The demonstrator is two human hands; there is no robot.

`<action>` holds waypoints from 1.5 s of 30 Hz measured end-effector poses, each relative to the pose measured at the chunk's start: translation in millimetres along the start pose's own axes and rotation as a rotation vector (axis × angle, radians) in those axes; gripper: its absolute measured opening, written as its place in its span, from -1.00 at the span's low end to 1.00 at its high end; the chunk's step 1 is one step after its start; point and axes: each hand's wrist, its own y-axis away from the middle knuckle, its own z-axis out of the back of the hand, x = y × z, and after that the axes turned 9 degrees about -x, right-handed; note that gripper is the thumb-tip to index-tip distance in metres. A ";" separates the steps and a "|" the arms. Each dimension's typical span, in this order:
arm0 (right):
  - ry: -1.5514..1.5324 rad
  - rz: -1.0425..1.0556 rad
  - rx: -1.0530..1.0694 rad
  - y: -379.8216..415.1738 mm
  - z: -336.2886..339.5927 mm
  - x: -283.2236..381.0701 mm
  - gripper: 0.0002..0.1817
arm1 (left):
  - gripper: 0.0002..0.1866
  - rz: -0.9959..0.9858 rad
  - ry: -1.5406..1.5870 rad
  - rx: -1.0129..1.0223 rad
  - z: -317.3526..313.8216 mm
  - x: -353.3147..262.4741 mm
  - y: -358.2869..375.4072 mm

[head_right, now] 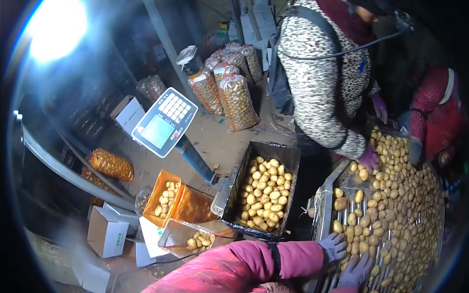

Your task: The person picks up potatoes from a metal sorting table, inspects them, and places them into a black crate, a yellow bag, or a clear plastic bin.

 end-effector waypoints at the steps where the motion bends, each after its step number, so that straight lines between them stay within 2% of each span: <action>1: -0.055 0.018 -0.030 -8.6 0.0 10.3 -0.34 | -0.37 0.009 0.003 0.001 -2.7 0.5 0.9; 2: -0.080 -0.075 0.002 -15.2 -15.0 7.3 -0.34 | -0.34 0.034 -0.001 -0.071 -8.7 -0.8 1.6; 3: 0.001 -0.070 0.022 -23.7 -22.2 1.3 -0.29 | -0.32 0.053 -0.003 -0.142 -7.8 -3.9 1.0; 6: 0.002 -0.126 0.096 -46.8 -6.7 -23.1 -0.36 | -0.27 0.059 0.013 -0.055 10.8 -8.7 -2.2; 8: -0.641 0.085 0.249 -61.1 14.9 -70.2 -0.38 | -0.26 0.078 0.016 -0.026 10.6 -7.9 -1.8; 10: -0.394 -0.182 0.078 -73.8 10.2 -111.7 -0.51 | -0.24 0.084 0.016 -0.010 8.7 -7.4 -1.5; 12: -0.388 -0.262 -0.088 -90.1 -26.2 -204.9 -0.48 | -0.22 0.094 0.016 0.010 7.3 -7.8 -1.7; 13: -0.390 -0.257 -0.081 -95.0 -47.7 -254.1 -0.48 | -0.21 0.100 0.019 0.055 8.7 -8.5 -2.7; 15: -0.125 -0.336 -0.228 -104.4 -51.1 -263.2 -0.42 | -0.21 0.112 0.017 0.102 15.1 -10.5 -4.6; 16: -0.003 -0.358 -0.089 -104.9 -50.2 -268.9 -0.36 | -0.39 0.113 0.023 0.127 23.8 -11.6 -5.5; 17: -0.178 -0.437 -0.037 -110.1 -16.6 -189.1 -0.36 | -0.56 0.113 0.030 0.154 32.7 -13.1 -6.8; 19: -0.510 -0.629 0.043 -122.1 60.6 -9.2 -0.34 | -0.50 0.130 0.041 0.198 35.6 -14.6 -7.7; 21: -0.233 -0.220 -0.067 -112.0 -78.1 -183.5 -0.37 | -0.20 0.138 0.042 0.151 24.9 -14.4 -6.2; 22: -0.234 -0.222 -0.069 -113.4 -70.7 -164.9 -0.37 | -0.20 0.135 0.041 0.153 27.0 -14.8 -6.3; 24: 0.194 0.112 0.189 -122.0 -30.1 -86.2 -0.45 | -0.23 0.145 0.047 0.160 32.7 -15.3 -8.4; 25: 0.200 0.109 0.180 -115.8 -40.9 -94.1 -0.45 | -0.23 0.135 0.049 0.153 32.5 -15.7 -9.9; 27: 0.028 0.191 0.010 -102.1 -63.0 -97.2 -0.51 | -0.26 0.147 0.074 0.178 29.3 -12.6 -10.4; 28: 0.038 0.189 0.001 -101.4 -55.7 -96.8 -0.51 | -0.26 0.148 0.068 0.173 24.8 -11.7 -9.6; 30: 0.005 0.133 0.467 -89.6 5.2 -36.9 -0.51 | -0.27 0.139 0.079 0.159 29.7 -13.5 -10.2; 31: 0.021 0.127 0.460 -75.6 16.0 -32.0 -0.51 | -0.27 0.146 0.079 0.150 35.2 -14.3 -10.1; 33: -0.208 0.111 0.334 -45.0 28.1 -33.5 -0.51 | -0.28 0.123 0.093 0.147 44.5 -14.1 -12.6; 34: -0.201 0.112 0.324 -36.4 36.4 -36.0 -0.51 | -0.29 0.125 0.096 0.158 40.7 -12.7 -10.6; 36: -0.249 -0.109 0.023 -12.7 57.0 -49.3 -0.52 | -0.30 0.132 0.110 0.199 44.8 -14.7 -12.0; 39: -0.105 -0.207 -0.033 31.1 30.9 -165.7 -0.47 | -0.30 0.124 0.118 0.254 51.1 -15.5 -14.4; 41: -0.305 -0.279 0.123 60.1 17.3 -193.3 -0.44 | -0.33 0.106 0.073 0.212 41.1 -13.5 -13.1; 43: 0.045 -0.170 0.003 94.2 -21.9 -158.3 -0.53 | -0.48 0.110 0.070 0.221 52.2 -13.9 -18.7; 44: -0.035 -0.209 0.075 72.7 7.1 -96.0 -0.47 | -0.63 0.156 0.126 0.283 48.1 -9.4 -28.6; 45: -0.114 -0.253 0.146 50.0 35.8 -34.2 -0.41 | -0.68 0.207 0.101 0.328 41.9 -6.9 -27.3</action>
